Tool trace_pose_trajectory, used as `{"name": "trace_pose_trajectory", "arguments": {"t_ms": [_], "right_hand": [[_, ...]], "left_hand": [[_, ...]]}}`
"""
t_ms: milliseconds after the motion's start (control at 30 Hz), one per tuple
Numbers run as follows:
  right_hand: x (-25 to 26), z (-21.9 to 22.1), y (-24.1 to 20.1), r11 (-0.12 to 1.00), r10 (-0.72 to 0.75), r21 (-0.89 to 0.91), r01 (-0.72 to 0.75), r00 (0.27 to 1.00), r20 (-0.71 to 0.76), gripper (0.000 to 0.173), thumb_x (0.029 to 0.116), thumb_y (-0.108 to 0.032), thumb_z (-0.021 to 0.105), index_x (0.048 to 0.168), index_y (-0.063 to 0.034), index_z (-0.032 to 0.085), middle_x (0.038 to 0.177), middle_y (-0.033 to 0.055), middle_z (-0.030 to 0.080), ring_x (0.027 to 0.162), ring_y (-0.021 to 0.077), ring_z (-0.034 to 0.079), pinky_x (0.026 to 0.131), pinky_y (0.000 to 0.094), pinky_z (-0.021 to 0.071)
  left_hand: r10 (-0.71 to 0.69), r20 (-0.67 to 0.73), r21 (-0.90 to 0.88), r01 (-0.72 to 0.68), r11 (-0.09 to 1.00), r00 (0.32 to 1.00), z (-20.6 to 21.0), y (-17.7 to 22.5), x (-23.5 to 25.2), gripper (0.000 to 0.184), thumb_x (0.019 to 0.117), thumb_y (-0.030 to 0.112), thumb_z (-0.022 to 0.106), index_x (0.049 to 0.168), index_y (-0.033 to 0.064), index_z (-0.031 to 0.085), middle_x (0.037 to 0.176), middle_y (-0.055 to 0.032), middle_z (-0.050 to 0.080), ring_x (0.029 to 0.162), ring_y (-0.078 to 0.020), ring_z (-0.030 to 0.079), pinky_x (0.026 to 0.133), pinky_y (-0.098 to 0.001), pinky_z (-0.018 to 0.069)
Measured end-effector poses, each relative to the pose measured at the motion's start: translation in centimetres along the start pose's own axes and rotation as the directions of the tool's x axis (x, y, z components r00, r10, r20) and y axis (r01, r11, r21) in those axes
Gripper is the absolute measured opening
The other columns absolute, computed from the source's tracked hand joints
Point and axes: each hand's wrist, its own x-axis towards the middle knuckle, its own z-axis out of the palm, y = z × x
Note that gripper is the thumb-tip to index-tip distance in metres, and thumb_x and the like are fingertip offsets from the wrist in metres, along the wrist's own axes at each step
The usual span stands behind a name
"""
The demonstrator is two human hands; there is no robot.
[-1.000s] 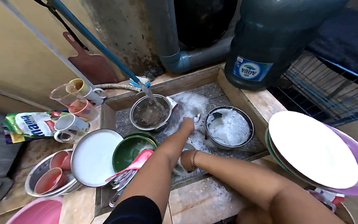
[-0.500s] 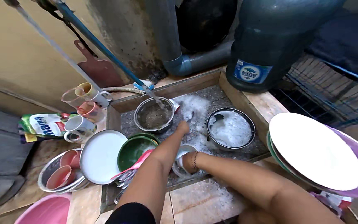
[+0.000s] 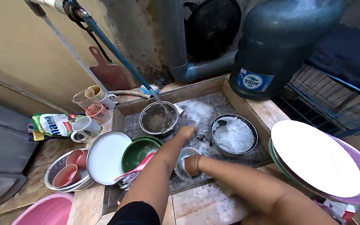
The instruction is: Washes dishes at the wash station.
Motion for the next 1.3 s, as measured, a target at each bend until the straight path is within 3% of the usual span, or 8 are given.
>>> {"name": "trace_pose_trajectory", "arguments": {"t_ms": [200, 367, 500, 567, 700, 967, 1067, 1300], "right_hand": [[0.1, 0.0, 0.7, 0.999, -0.021, 0.035, 0.021, 1.0, -0.014, 0.035, 0.0934, -0.01, 0.07, 0.124, 0.0044, 0.064, 0.12, 0.0312, 0.065, 0.114, 0.05, 0.062, 0.092, 0.0722, 0.0468], [-0.5, -0.4, 0.0, 1.0, 0.001, 0.023, -0.001, 1.0, -0.003, 0.034, 0.0942, -0.01, 0.069, 0.123, 0.006, 0.064, 0.12, 0.0322, 0.065, 0.115, 0.0509, 0.062, 0.093, 0.0724, 0.0455], [0.0, -0.2, 0.6, 0.999, -0.049, 0.011, 0.05, 0.998, -0.041, 0.035, 0.0929, -0.013, 0.071, 0.122, 0.0059, 0.065, 0.116, 0.0326, 0.066, 0.111, 0.0512, 0.063, 0.091, 0.0725, 0.0459], [-0.3, -0.8, 1.1, 0.989, -0.129, 0.053, 0.136, 0.985, -0.115, 0.034, 0.0922, -0.014, 0.073, 0.121, 0.003, 0.067, 0.112, 0.0297, 0.067, 0.108, 0.0481, 0.064, 0.092, 0.07, 0.0466], [-3.7, -3.1, 2.0, 0.89, -0.17, 0.323, 0.322, 0.891, -0.421, 0.041, 0.0923, -0.01, 0.073, 0.13, 0.003, 0.063, 0.123, 0.0253, 0.066, 0.116, 0.0371, 0.063, 0.105, 0.0568, 0.0469], [-6.1, -6.7, 3.0, 0.73, 0.419, 0.456, 0.509, 0.195, -0.887, 0.048, 0.1059, -0.02, 0.05, 0.145, 0.0072, 0.048, 0.146, 0.026, 0.052, 0.138, 0.0274, 0.051, 0.118, 0.0375, 0.0398], [-5.3, -5.7, 4.5, 0.874, 0.336, 0.42, 0.245, 0.32, -0.886, 0.053, 0.1009, -0.023, 0.056, 0.15, -0.0047, 0.051, 0.161, 0.0285, 0.034, 0.151, 0.0408, 0.031, 0.124, 0.05, 0.0289], [-6.3, -3.5, 2.2, 0.821, 0.527, 0.567, 0.063, 0.295, -0.797, 0.042, 0.0999, -0.017, 0.06, 0.134, 0.0068, 0.059, 0.135, 0.0262, 0.062, 0.13, 0.0347, 0.058, 0.114, 0.0466, 0.0434]], "left_hand": [[0.047, 0.055, 0.135, -0.054, 0.989, 0.997, 1.7, -0.5, 1.7, 0.043, 0.1075, 0.022, 0.05, 0.148, 0.0085, 0.053, 0.159, -0.0265, 0.037, 0.15, -0.0456, 0.031, 0.119, -0.0639, 0.0298], [-0.147, -0.129, -0.286, 0.105, 0.953, 0.981, -1.9, 1.8, -1.5, 0.038, 0.1108, 0.016, 0.038, 0.14, -0.0019, 0.054, 0.138, -0.0275, 0.059, 0.132, -0.0417, 0.057, 0.111, -0.0585, 0.0439], [-0.472, -0.383, -0.831, -0.074, 0.551, 0.794, -6.4, -0.5, -2.3, 0.041, 0.1131, 0.02, 0.036, 0.134, -0.0059, 0.059, 0.129, -0.0254, 0.065, 0.121, -0.0337, 0.064, 0.107, -0.0478, 0.049], [-0.638, -0.291, -0.955, -0.178, 0.236, 0.713, -8.7, -2.5, -3.1, 0.043, 0.1138, 0.032, 0.036, 0.126, 0.0012, 0.065, 0.09, -0.0109, 0.06, 0.074, -0.0187, 0.056, 0.07, -0.0343, 0.0501], [-0.618, -0.134, -0.97, -0.232, -0.079, 0.774, -11.4, -6.5, -6.2, 0.026, 0.1108, 0.021, 0.045, 0.127, 0.003, 0.055, 0.08, -0.0031, 0.051, 0.06, -0.0119, 0.05, 0.057, -0.0266, 0.0475], [-0.35, -0.134, -0.842, 0.079, 0.533, 0.927, -7.7, 0.8, -14.1, 0.041, 0.1137, 0.025, 0.031, 0.123, -0.0014, 0.06, 0.088, -0.0083, 0.059, 0.067, -0.0149, 0.052, 0.065, -0.0338, 0.049], [-0.256, -0.228, -0.73, 0.009, 0.683, 0.939, -6.2, 4.5, -16.7, 0.043, 0.1124, 0.023, 0.032, 0.114, -0.0038, 0.065, 0.098, -0.0144, 0.065, 0.084, -0.0213, 0.062, 0.082, -0.0419, 0.0527], [-0.211, -0.263, -0.595, 0.014, 0.804, 0.942, -4.0, 6.8, -19.6, 0.044, 0.1115, 0.023, 0.035, 0.112, -0.005, 0.068, 0.112, -0.0243, 0.068, 0.109, -0.0361, 0.065, 0.099, -0.0555, 0.0491]]}}
